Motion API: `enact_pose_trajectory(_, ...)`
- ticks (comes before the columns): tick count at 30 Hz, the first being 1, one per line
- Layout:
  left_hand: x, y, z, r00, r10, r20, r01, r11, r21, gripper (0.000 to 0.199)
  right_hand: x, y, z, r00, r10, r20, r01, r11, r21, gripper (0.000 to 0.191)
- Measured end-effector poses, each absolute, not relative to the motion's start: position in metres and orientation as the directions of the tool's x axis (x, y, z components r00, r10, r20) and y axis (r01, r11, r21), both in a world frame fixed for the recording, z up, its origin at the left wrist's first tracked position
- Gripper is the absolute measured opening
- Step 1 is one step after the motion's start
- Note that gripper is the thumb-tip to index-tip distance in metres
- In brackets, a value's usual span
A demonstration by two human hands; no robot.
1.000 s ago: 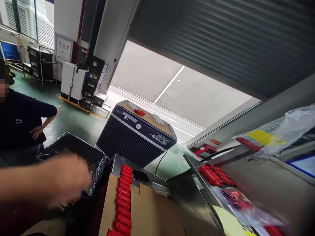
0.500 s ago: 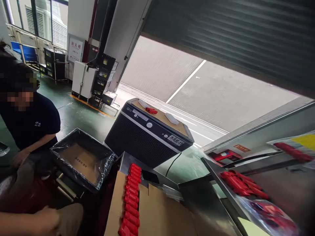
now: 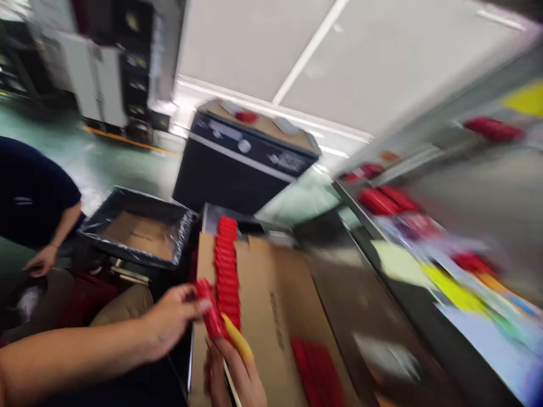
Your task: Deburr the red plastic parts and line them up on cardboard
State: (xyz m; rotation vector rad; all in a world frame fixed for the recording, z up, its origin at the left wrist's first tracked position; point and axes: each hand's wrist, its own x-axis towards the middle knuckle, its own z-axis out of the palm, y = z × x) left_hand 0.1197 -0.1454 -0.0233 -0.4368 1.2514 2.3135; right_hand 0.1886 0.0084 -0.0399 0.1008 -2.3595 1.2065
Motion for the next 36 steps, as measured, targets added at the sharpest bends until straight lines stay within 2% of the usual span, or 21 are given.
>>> enact_pose_trajectory(2,0.119,-0.165,-0.02,-0.833,0.247,-0.495,-0.549,-0.483,0.682,0.072,0.198,0.007,-0.038,-0.852,0.146,0.503,-0.306,0.64,-0.705,0.015)
enact_pose_trajectory(4,0.112,-0.18,-0.024,-0.819,0.25,-0.517,-0.57,-0.46,0.68,0.07,0.201,0.009,-0.035,-0.883,0.183,0.432,-0.245,0.607,-0.756,0.01)
enact_pose_trajectory(5,0.109,-0.185,-0.027,-0.816,0.251,-0.521,-0.576,-0.435,0.692,0.068,0.202,0.01,-0.033,-0.897,0.181,0.403,-0.244,0.557,-0.794,0.006)
enact_pose_trajectory(8,0.112,-0.192,-0.032,-0.787,0.29,-0.545,-0.617,-0.376,0.691,0.062,0.207,0.009,-0.027,-0.925,0.143,0.352,-0.286,0.348,-0.893,0.024)
enact_pose_trajectory(11,0.124,-0.188,-0.032,-0.766,0.316,-0.56,-0.643,-0.355,0.678,0.059,0.214,0.005,-0.026,-0.925,0.096,0.367,-0.339,0.224,-0.914,0.024)
enact_pose_trajectory(14,0.129,-0.183,-0.031,-0.777,0.308,-0.549,-0.629,-0.359,0.689,0.056,0.217,0.005,-0.029,-0.924,0.062,0.378,-0.356,0.226,-0.907,0.018)
enact_pose_trajectory(23,0.135,-0.184,-0.026,-0.766,0.347,-0.541,-0.642,-0.371,0.671,0.055,0.221,0.005,-0.037,-0.885,0.053,0.464,-0.441,0.229,-0.868,0.029)
enact_pose_trajectory(26,0.136,-0.183,-0.021,-0.706,0.397,-0.586,-0.707,-0.345,0.618,0.058,0.221,0.004,-0.041,-0.859,-0.011,0.511,-0.502,0.208,-0.839,0.03)
enact_pose_trajectory(30,0.135,-0.179,-0.021,-0.597,0.459,-0.658,-0.798,-0.257,0.545,0.053,0.221,0.005,-0.04,-0.826,-0.141,0.546,-0.564,0.189,-0.804,0.038)
enact_pose_trajectory(36,0.133,-0.176,-0.026,-0.579,0.471,-0.665,-0.808,-0.22,0.547,0.046,0.22,0.005,-0.028,-0.843,-0.158,0.514,-0.538,0.239,-0.809,0.037)
